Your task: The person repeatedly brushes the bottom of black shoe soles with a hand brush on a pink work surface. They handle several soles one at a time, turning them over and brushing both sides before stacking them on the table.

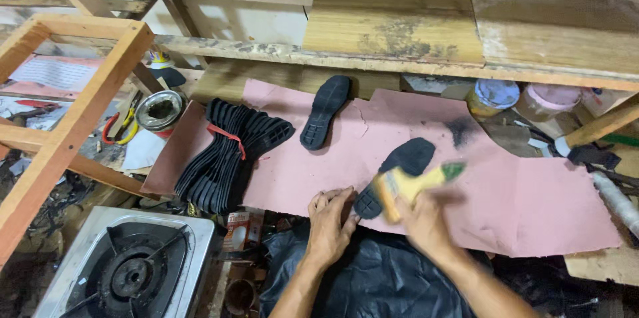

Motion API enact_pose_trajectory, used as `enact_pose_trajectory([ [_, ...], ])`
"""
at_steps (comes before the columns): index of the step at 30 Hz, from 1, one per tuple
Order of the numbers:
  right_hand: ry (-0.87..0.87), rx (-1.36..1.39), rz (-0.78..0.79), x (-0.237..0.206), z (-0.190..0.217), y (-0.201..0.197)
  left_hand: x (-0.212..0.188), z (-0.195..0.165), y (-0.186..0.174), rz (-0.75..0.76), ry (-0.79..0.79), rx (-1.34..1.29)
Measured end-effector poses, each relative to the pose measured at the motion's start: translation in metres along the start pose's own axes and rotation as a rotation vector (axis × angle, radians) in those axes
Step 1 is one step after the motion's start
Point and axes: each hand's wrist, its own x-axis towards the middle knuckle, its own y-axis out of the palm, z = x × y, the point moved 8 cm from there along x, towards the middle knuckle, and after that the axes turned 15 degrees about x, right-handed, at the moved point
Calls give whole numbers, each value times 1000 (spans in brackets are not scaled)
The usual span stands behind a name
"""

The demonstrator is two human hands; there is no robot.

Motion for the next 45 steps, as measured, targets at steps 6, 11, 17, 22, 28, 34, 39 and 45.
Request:
enact_pose_trajectory([
  [6, -268, 260, -7, -10, 16, 9, 0, 3, 4, 13, 20, 0],
  [11, -730, -482, 218, -25, 58, 40, -1, 5, 4, 6, 7, -31],
  [17, 127, 203, -77, -4, 28, -2, 1, 9, 5, 17, -25, -49],
  [22, -41, 226, 147, -9, 47, 7, 1, 9, 8, 34, -5, -29],
  [28, -39, 157, 135, -16, 40, 6, -1, 10, 8, -18, 6, -33],
  [34, 72, 254, 7, -26, 31, -3, -2, 12, 8, -26, -58, -62],
  [39, -117, 174, 345, -67, 45, 19, 3, 3, 1, 3, -29, 22],
  [45, 107, 254, 383, -101, 2, 29, 12, -38, 11, 120, 170, 193],
])
